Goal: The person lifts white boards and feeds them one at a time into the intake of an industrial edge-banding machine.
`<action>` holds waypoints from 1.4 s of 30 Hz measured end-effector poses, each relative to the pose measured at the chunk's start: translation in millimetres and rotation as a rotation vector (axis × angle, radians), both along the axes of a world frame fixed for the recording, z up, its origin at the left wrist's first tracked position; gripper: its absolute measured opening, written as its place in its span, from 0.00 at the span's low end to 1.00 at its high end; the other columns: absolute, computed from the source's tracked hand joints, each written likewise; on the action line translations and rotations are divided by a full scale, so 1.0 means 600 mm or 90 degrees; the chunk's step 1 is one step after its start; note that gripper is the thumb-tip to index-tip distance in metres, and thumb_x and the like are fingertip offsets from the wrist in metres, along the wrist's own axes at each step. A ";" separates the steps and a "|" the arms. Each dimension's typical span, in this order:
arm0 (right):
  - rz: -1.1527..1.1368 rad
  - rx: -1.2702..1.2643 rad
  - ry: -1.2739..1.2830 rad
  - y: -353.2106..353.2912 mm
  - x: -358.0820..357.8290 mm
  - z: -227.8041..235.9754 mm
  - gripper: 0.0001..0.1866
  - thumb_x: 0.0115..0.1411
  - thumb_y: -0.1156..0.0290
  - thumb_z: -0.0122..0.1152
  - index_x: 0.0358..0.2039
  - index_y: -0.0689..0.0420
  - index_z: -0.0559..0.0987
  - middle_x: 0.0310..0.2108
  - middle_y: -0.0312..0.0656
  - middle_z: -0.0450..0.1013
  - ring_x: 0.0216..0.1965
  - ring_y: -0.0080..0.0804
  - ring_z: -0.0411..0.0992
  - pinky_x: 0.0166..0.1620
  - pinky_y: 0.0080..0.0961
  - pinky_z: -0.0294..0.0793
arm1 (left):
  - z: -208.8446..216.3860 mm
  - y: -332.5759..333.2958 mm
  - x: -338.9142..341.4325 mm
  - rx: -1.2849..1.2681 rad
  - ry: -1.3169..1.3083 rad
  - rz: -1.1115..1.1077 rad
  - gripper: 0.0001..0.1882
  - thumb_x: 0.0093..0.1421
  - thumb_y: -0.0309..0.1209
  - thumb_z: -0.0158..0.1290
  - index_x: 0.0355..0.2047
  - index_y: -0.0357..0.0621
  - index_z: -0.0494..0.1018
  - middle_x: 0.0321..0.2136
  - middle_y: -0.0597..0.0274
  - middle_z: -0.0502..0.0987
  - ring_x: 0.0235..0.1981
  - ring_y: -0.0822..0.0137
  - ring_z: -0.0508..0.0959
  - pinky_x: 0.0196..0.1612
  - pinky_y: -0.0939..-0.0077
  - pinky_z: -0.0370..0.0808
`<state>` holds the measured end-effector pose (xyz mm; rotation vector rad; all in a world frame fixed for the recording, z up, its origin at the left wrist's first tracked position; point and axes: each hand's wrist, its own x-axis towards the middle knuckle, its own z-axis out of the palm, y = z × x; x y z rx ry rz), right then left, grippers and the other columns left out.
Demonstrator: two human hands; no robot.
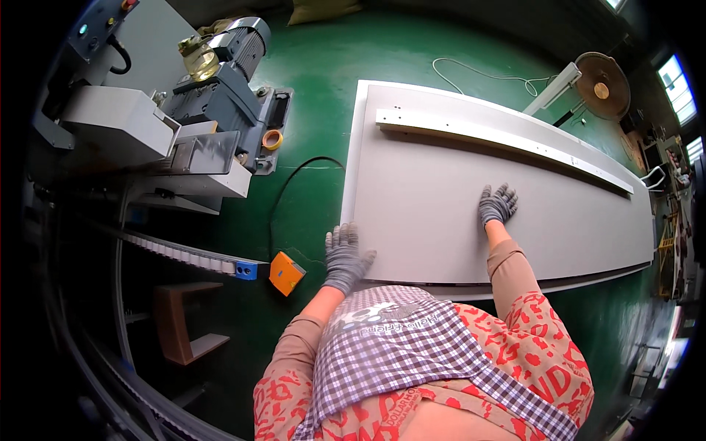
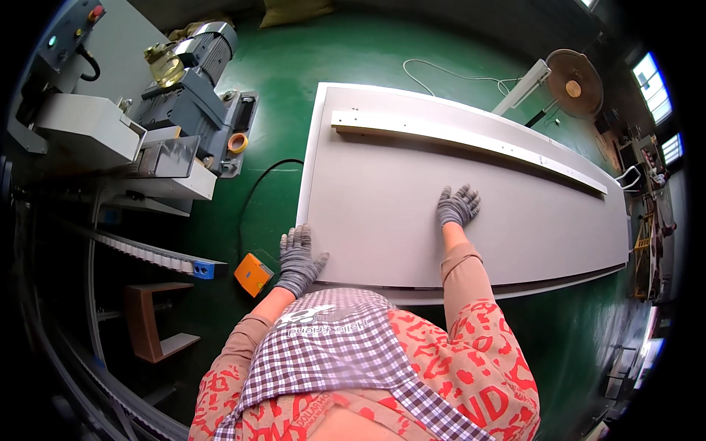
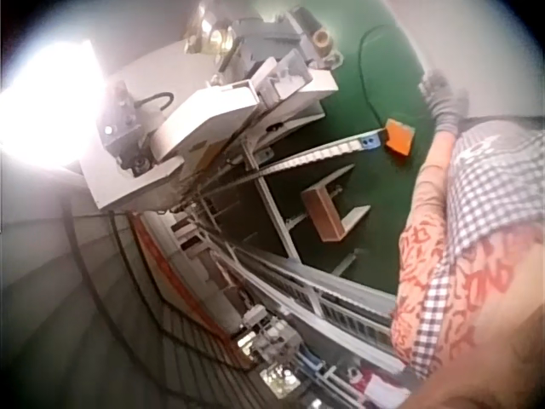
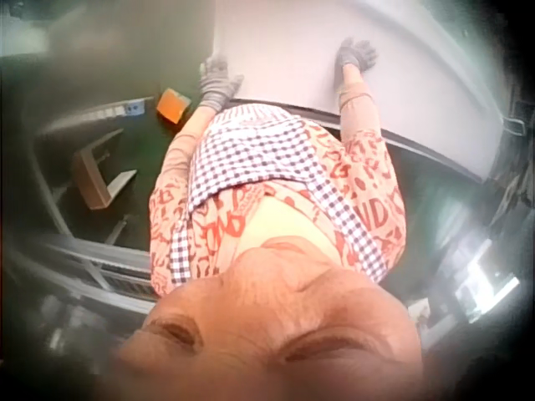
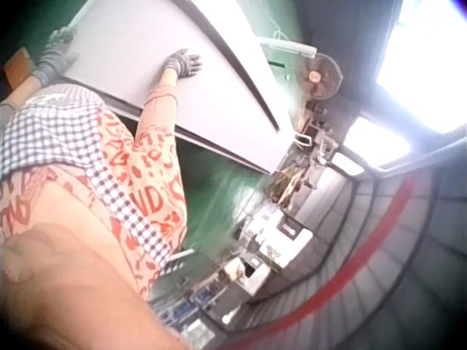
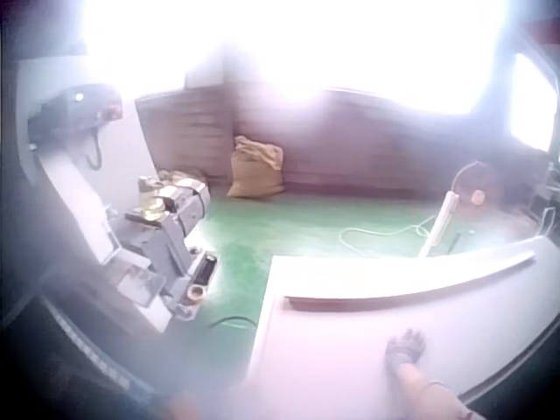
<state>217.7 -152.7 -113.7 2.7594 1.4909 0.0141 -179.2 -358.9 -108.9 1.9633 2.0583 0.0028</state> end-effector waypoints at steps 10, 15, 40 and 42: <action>0.720 -0.002 0.061 -0.106 -0.414 0.038 0.39 0.67 0.42 0.43 0.72 0.50 0.57 0.75 0.51 0.46 0.75 0.50 0.42 0.74 0.51 0.32 | 0.004 -0.001 0.004 0.005 -0.026 0.034 0.54 0.59 0.63 0.47 0.73 0.40 0.43 0.72 0.47 0.50 0.74 0.48 0.47 0.74 0.49 0.34; 0.883 0.042 0.132 -0.212 -0.390 0.026 0.34 0.66 0.47 0.48 0.69 0.49 0.64 0.71 0.48 0.55 0.72 0.49 0.50 0.73 0.49 0.43 | 0.011 -0.003 0.001 -0.015 -0.029 0.023 0.56 0.58 0.65 0.49 0.73 0.39 0.43 0.72 0.46 0.50 0.74 0.48 0.47 0.74 0.50 0.34; 0.444 0.083 0.012 -0.070 -0.246 -0.016 0.39 0.66 0.44 0.43 0.72 0.55 0.58 0.74 0.56 0.48 0.74 0.56 0.43 0.74 0.53 0.34 | -0.070 -0.019 -0.028 0.143 -0.134 0.083 0.29 0.68 0.45 0.44 0.65 0.44 0.65 0.69 0.51 0.61 0.70 0.49 0.58 0.73 0.52 0.43; 0.570 0.056 0.026 -0.103 -0.312 0.002 0.39 0.67 0.44 0.44 0.72 0.53 0.57 0.74 0.54 0.48 0.74 0.56 0.43 0.74 0.52 0.34 | -0.079 -0.021 -0.039 0.170 -0.185 0.116 0.26 0.67 0.43 0.45 0.60 0.44 0.71 0.66 0.50 0.65 0.69 0.48 0.60 0.73 0.51 0.45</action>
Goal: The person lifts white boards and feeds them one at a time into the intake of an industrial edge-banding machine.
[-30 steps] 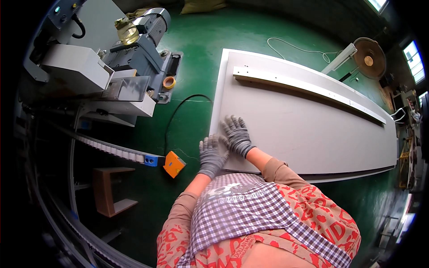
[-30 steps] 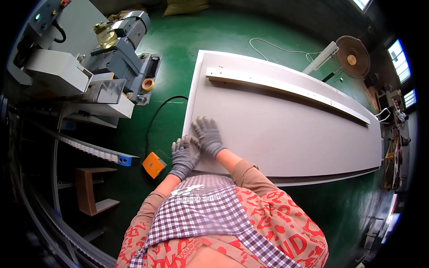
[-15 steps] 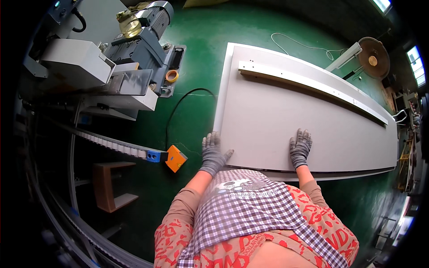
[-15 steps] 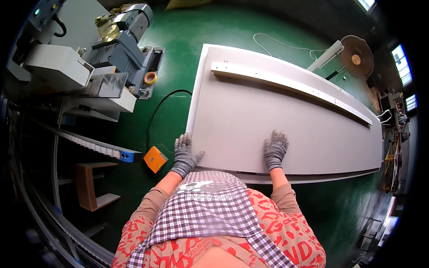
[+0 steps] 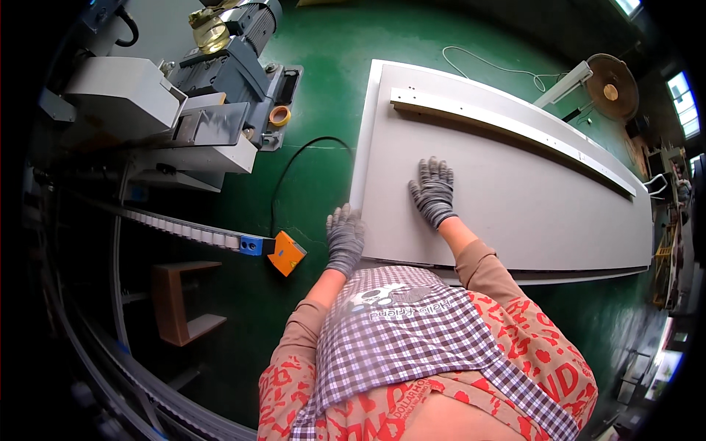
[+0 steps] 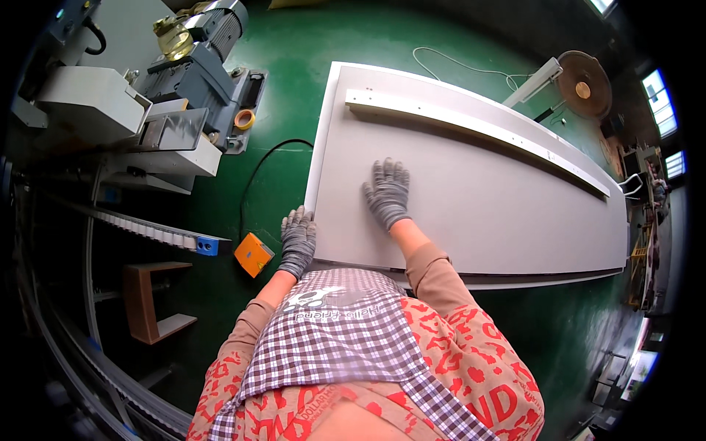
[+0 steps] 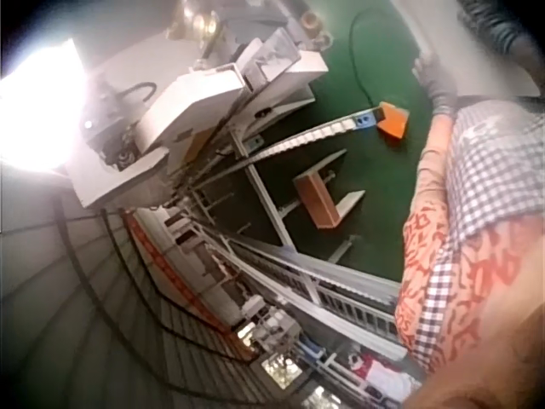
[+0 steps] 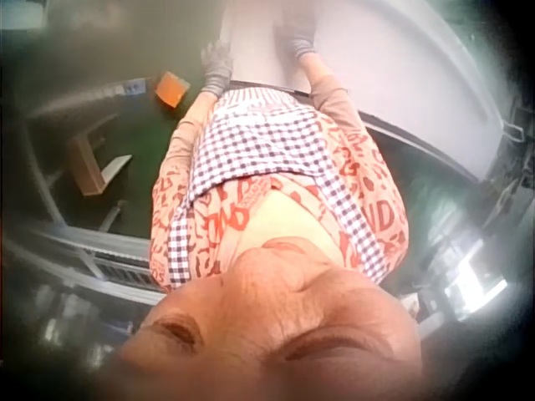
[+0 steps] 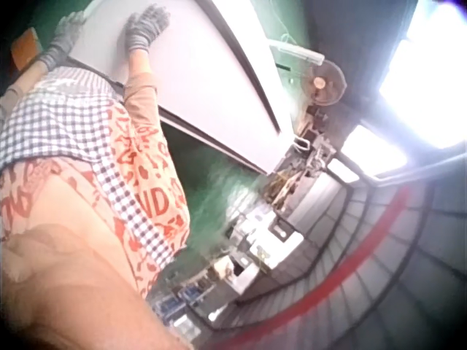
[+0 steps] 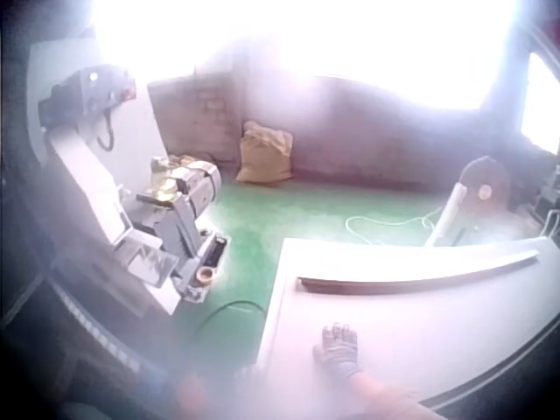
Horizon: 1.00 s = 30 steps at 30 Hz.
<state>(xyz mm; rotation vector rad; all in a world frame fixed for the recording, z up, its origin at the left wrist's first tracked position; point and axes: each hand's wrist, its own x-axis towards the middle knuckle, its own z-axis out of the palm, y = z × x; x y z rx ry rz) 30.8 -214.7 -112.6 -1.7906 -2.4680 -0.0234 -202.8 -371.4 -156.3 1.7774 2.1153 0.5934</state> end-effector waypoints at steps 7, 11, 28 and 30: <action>0.281 -0.165 0.035 -0.173 -0.063 0.059 0.44 0.61 0.41 0.55 0.71 0.49 0.58 0.73 0.50 0.49 0.75 0.51 0.42 0.75 0.48 0.34 | -0.001 -0.052 -0.050 0.002 -0.026 0.115 0.18 0.63 0.38 0.51 0.49 0.42 0.79 0.59 0.49 0.73 0.63 0.49 0.67 0.70 0.50 0.53; 0.100 -0.207 0.049 -0.189 -0.028 0.052 0.58 0.49 0.31 0.63 0.72 0.51 0.55 0.74 0.51 0.46 0.76 0.50 0.40 0.75 0.48 0.32 | 0.019 -0.090 -0.048 -0.059 -0.067 0.114 0.18 0.62 0.37 0.52 0.49 0.42 0.79 0.59 0.48 0.73 0.63 0.49 0.67 0.70 0.51 0.55; -0.031 -0.246 0.065 -0.139 -0.082 0.087 0.63 0.46 0.29 0.64 0.73 0.51 0.49 0.75 0.60 0.37 0.76 0.58 0.30 0.73 0.57 0.25 | 0.010 -0.074 -0.048 -0.043 -0.121 0.089 0.19 0.61 0.33 0.57 0.51 0.39 0.78 0.61 0.45 0.71 0.61 0.46 0.71 0.65 0.60 0.66; -0.028 -0.255 0.050 -0.139 -0.092 0.084 0.64 0.46 0.29 0.64 0.74 0.52 0.48 0.75 0.61 0.36 0.76 0.60 0.29 0.73 0.57 0.24 | 0.022 -0.072 -0.045 -0.063 -0.127 0.081 0.19 0.62 0.33 0.56 0.52 0.38 0.77 0.61 0.46 0.70 0.61 0.46 0.71 0.65 0.60 0.66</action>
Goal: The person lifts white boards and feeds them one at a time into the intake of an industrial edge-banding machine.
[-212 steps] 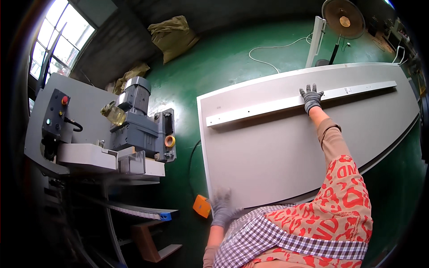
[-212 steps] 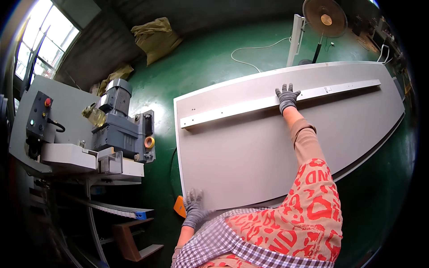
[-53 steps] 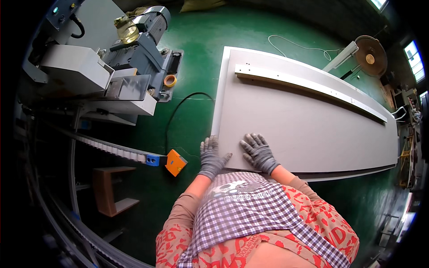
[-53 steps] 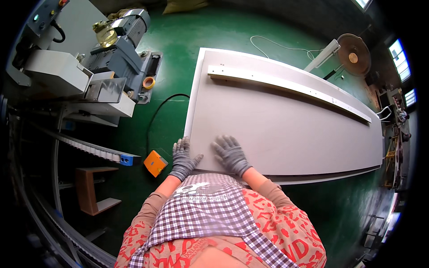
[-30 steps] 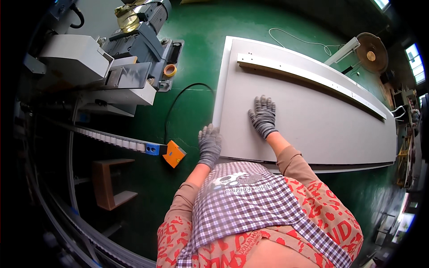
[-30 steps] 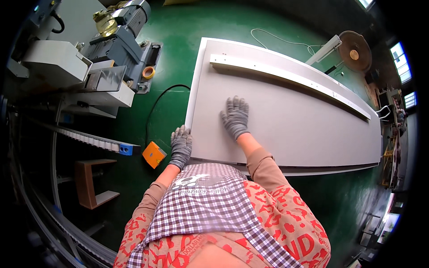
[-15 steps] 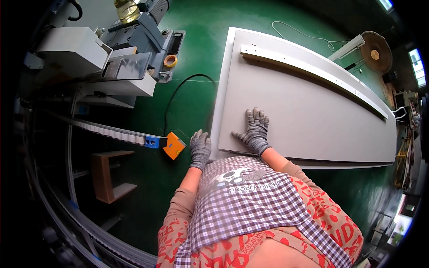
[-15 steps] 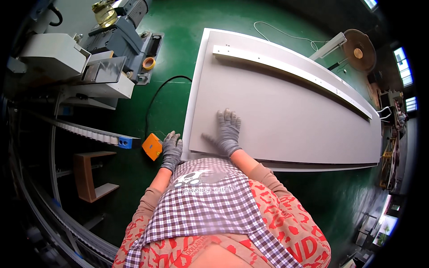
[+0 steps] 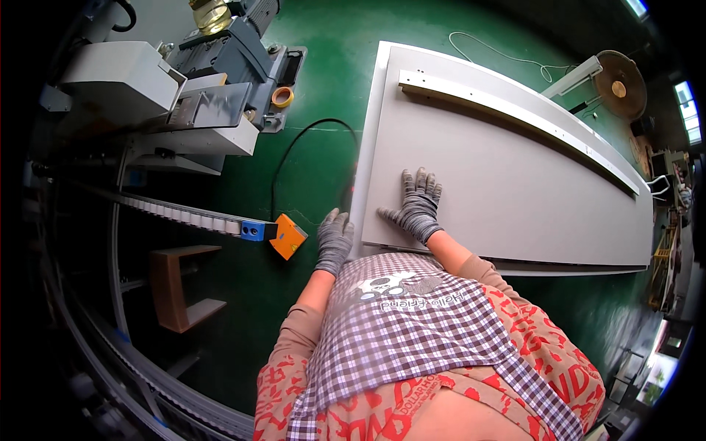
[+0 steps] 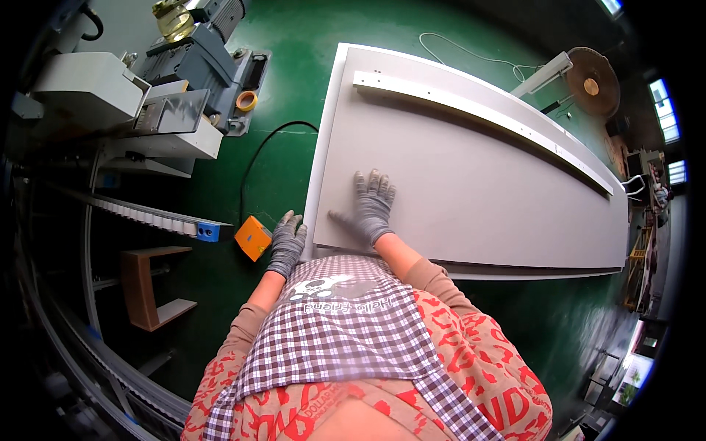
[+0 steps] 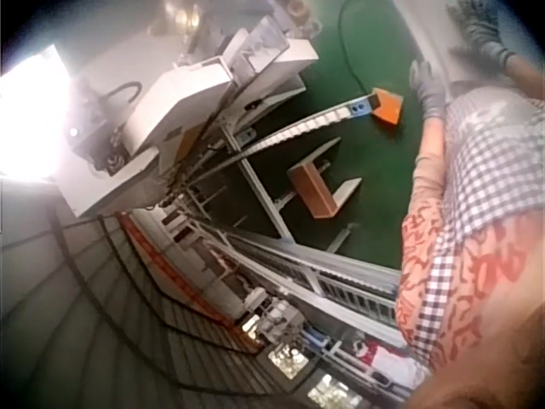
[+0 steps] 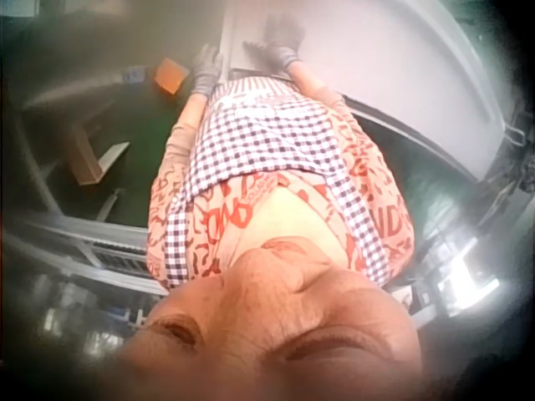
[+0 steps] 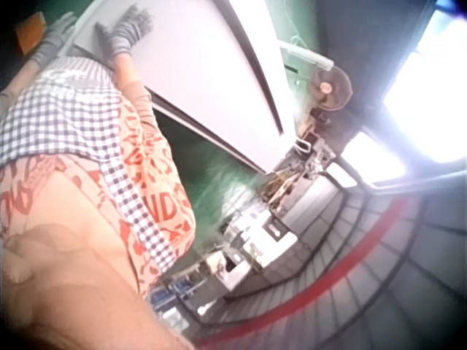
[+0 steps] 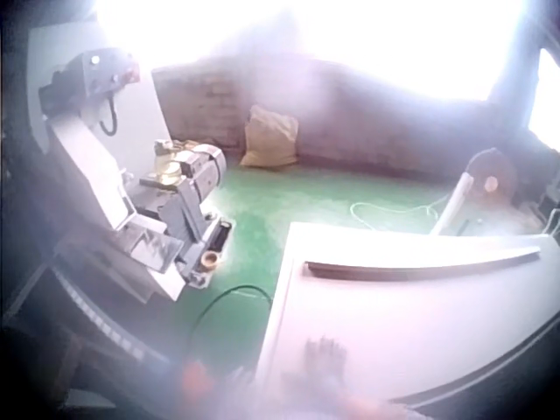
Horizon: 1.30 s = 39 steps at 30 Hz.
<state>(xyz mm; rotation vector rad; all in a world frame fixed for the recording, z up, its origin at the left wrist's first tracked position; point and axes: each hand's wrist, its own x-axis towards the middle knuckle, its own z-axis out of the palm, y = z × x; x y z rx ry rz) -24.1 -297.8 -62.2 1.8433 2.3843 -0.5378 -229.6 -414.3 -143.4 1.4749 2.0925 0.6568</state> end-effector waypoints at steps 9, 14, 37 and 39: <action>0.017 -0.018 -0.051 -0.004 0.018 -0.001 0.67 0.45 0.23 0.62 0.75 0.49 0.47 0.75 0.58 0.36 0.76 0.58 0.30 0.73 0.56 0.26 | -0.006 -0.025 -0.011 -0.026 -0.170 0.019 0.25 0.63 0.39 0.57 0.57 0.38 0.73 0.62 0.45 0.69 0.57 0.49 0.75 0.63 0.62 0.69; 0.044 -0.063 -0.054 0.008 0.001 -0.001 0.68 0.46 0.23 0.59 0.75 0.53 0.43 0.75 0.62 0.31 0.75 0.62 0.25 0.71 0.61 0.21 | -0.005 -0.030 -0.012 -0.101 -0.216 -0.062 0.41 0.62 0.48 0.59 0.67 0.37 0.60 0.65 0.42 0.64 0.65 0.50 0.67 0.68 0.64 0.63; 0.164 -0.099 -0.094 0.048 0.008 0.023 0.71 0.41 0.27 0.69 0.75 0.49 0.44 0.75 0.62 0.35 0.75 0.63 0.30 0.73 0.57 0.30 | 0.038 -0.013 -0.010 -0.238 -0.251 -0.071 0.50 0.59 0.54 0.60 0.71 0.39 0.53 0.65 0.37 0.64 0.66 0.48 0.66 0.68 0.64 0.62; 0.186 -0.095 -0.101 0.051 0.016 0.027 0.70 0.42 0.28 0.70 0.75 0.49 0.44 0.75 0.62 0.35 0.75 0.63 0.31 0.73 0.57 0.31 | 0.028 -0.017 -0.010 -0.196 -0.269 -0.075 0.50 0.59 0.54 0.60 0.71 0.39 0.53 0.64 0.37 0.64 0.65 0.48 0.68 0.67 0.63 0.63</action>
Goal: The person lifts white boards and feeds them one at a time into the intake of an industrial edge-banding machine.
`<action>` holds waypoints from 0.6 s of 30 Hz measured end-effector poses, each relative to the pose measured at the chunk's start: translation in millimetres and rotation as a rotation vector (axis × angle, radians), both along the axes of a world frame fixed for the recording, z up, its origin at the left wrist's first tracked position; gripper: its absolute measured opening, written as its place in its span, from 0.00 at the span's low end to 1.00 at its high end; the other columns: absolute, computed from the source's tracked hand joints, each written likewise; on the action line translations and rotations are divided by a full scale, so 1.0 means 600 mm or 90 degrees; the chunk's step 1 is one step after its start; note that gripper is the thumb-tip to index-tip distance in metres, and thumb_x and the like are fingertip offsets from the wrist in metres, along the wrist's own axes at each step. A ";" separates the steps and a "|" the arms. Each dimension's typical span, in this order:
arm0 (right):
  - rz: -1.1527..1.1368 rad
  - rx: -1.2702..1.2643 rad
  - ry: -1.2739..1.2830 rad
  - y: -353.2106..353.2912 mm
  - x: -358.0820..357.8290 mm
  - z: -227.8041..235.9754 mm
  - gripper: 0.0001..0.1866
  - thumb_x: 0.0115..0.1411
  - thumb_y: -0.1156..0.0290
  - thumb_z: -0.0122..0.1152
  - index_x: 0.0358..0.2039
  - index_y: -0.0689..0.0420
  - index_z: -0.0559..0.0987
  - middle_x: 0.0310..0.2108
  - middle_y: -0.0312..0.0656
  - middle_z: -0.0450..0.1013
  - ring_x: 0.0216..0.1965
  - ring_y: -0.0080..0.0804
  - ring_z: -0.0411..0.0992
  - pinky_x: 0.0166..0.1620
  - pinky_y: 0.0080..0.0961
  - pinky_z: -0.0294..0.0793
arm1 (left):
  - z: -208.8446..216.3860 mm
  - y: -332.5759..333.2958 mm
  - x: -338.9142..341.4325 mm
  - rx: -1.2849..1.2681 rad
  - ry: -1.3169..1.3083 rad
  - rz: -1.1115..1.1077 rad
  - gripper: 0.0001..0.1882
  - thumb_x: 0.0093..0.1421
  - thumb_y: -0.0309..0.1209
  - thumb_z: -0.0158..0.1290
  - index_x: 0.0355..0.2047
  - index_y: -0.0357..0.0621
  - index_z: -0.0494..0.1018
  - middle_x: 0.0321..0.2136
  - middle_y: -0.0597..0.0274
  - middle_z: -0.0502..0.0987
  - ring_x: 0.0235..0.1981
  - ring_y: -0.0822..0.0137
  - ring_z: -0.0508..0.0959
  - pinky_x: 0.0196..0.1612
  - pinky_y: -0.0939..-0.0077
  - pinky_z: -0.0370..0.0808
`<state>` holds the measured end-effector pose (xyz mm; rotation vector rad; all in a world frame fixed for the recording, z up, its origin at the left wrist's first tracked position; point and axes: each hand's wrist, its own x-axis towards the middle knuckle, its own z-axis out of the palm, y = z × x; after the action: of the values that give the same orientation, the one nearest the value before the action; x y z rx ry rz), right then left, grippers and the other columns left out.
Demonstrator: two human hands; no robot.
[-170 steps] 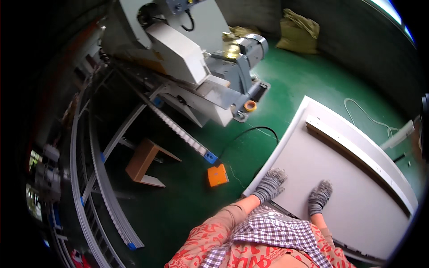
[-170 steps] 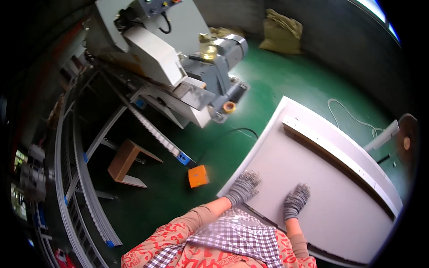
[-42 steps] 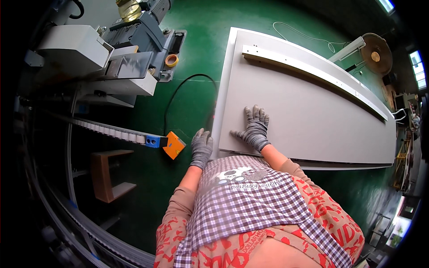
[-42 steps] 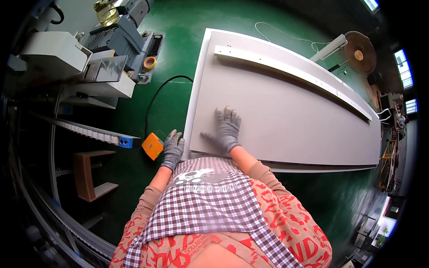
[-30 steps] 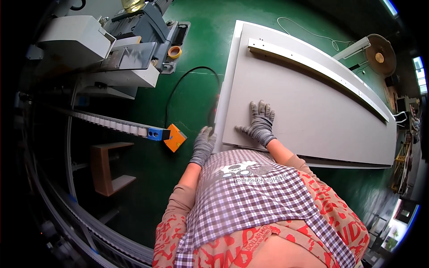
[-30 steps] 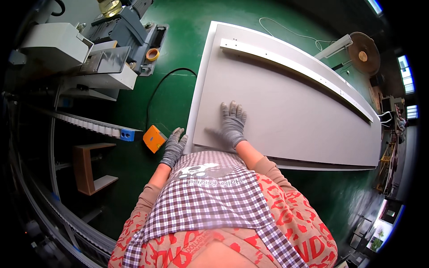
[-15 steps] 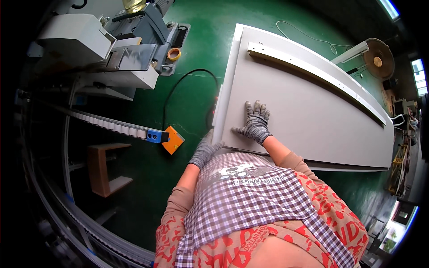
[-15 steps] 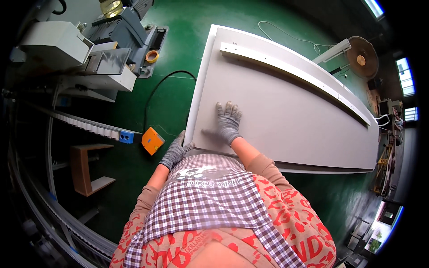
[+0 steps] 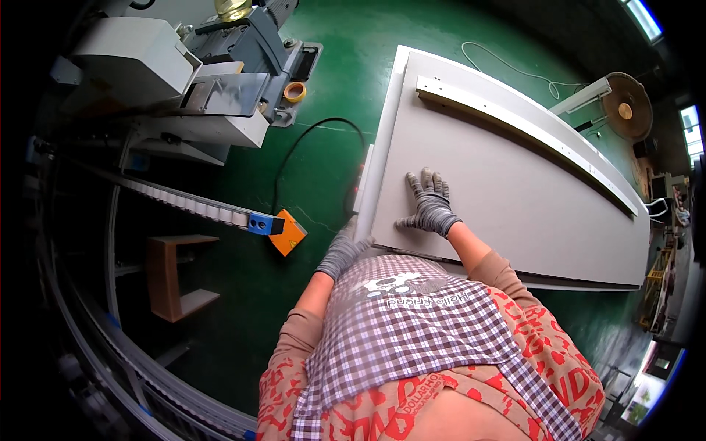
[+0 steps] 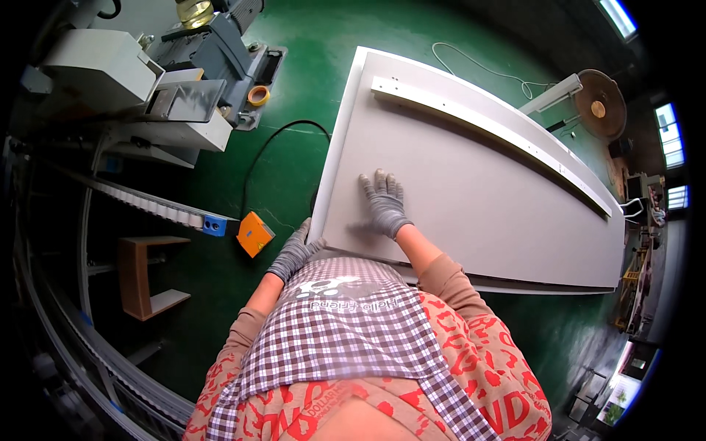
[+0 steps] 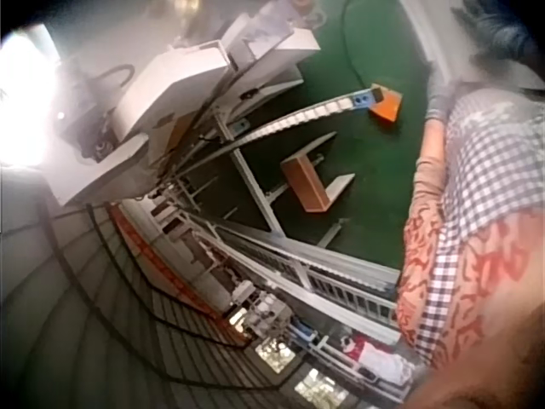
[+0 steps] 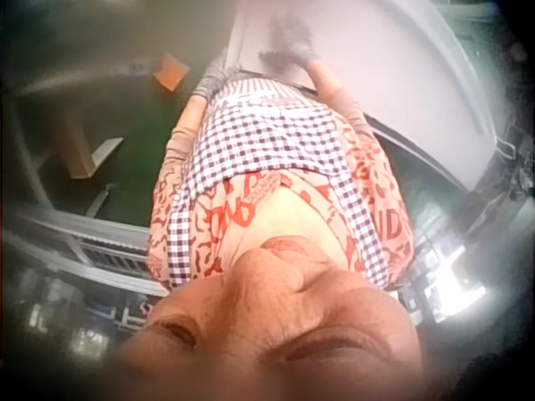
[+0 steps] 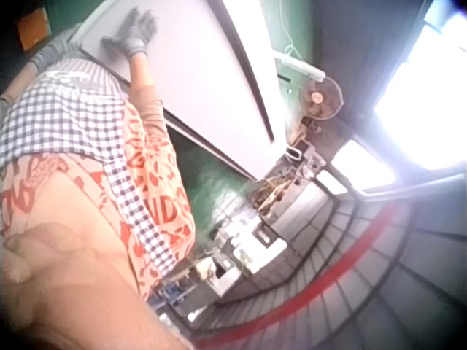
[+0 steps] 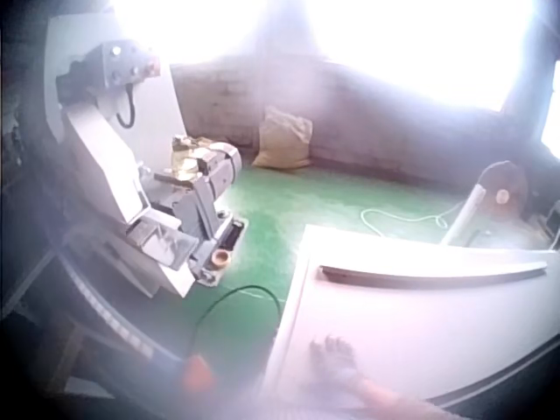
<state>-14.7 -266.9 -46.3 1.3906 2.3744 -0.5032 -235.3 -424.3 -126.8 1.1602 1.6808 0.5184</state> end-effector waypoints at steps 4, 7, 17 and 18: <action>-0.073 0.024 -0.004 -0.004 -0.034 -0.005 0.71 0.40 0.28 0.71 0.76 0.46 0.43 0.75 0.62 0.36 0.75 0.63 0.31 0.73 0.56 0.32 | 0.000 0.002 0.004 0.003 -0.022 0.001 0.50 0.58 0.55 0.60 0.71 0.39 0.54 0.64 0.39 0.65 0.64 0.48 0.68 0.67 0.63 0.64; 0.016 0.006 0.011 -0.001 -0.010 -0.006 0.71 0.41 0.29 0.72 0.76 0.46 0.43 0.75 0.62 0.35 0.75 0.63 0.31 0.73 0.56 0.32 | -0.016 -0.005 -0.002 0.001 0.019 0.002 0.51 0.58 0.56 0.60 0.72 0.40 0.53 0.65 0.38 0.63 0.66 0.48 0.67 0.68 0.63 0.62; 0.032 -0.025 0.010 0.011 -0.017 0.008 0.71 0.41 0.29 0.71 0.76 0.47 0.43 0.75 0.62 0.33 0.76 0.63 0.28 0.73 0.56 0.30 | -0.014 -0.003 -0.001 -0.005 -0.001 -0.006 0.51 0.59 0.57 0.59 0.72 0.40 0.51 0.66 0.38 0.62 0.67 0.48 0.65 0.69 0.63 0.60; 0.057 -0.039 0.005 0.018 -0.006 0.012 0.71 0.42 0.29 0.71 0.76 0.48 0.43 0.75 0.62 0.33 0.76 0.63 0.28 0.73 0.56 0.29 | -0.018 -0.004 -0.002 -0.008 0.012 -0.011 0.51 0.58 0.57 0.59 0.72 0.40 0.51 0.66 0.38 0.62 0.67 0.48 0.65 0.69 0.63 0.61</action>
<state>-18.5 -255.9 -38.9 1.2518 2.3945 -0.5538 -236.6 -426.5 -137.4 1.1725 1.6861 0.4876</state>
